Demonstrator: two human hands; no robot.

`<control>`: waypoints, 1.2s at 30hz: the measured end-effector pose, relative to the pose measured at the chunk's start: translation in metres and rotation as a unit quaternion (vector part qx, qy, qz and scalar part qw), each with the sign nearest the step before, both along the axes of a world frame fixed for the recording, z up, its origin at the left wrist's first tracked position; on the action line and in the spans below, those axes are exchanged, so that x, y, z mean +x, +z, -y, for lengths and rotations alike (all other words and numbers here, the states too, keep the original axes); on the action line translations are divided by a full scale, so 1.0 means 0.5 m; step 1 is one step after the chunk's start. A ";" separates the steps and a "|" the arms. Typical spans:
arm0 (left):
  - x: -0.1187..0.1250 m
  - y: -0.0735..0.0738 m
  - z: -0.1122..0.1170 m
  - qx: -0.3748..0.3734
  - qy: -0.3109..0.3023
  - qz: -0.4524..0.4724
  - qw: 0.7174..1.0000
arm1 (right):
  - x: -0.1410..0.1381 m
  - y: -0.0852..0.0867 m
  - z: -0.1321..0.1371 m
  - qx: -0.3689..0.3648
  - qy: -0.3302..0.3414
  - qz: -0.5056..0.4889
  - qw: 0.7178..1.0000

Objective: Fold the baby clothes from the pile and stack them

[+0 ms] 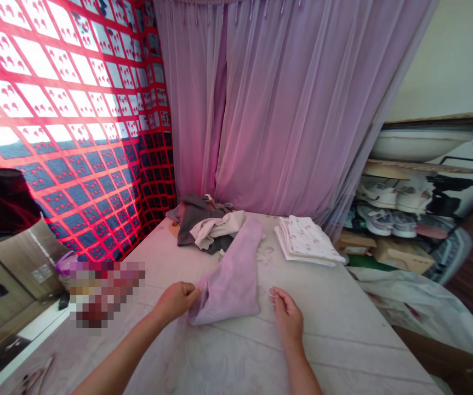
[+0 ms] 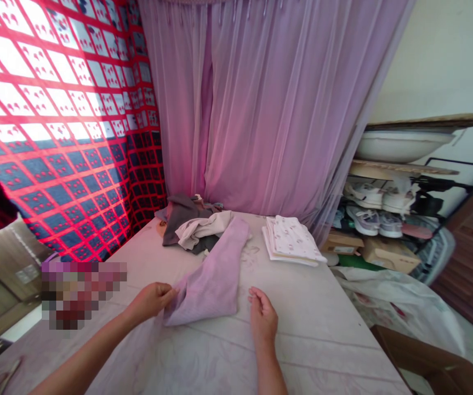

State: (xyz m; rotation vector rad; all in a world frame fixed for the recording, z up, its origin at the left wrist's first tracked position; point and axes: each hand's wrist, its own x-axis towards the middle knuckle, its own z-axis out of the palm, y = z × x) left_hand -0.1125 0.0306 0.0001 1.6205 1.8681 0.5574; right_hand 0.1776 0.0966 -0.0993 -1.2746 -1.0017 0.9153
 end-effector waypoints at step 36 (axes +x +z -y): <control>0.289 -0.001 0.039 0.152 -0.418 -0.272 0.853 | 0.143 0.050 -0.008 0.013 -0.156 -0.088 0.984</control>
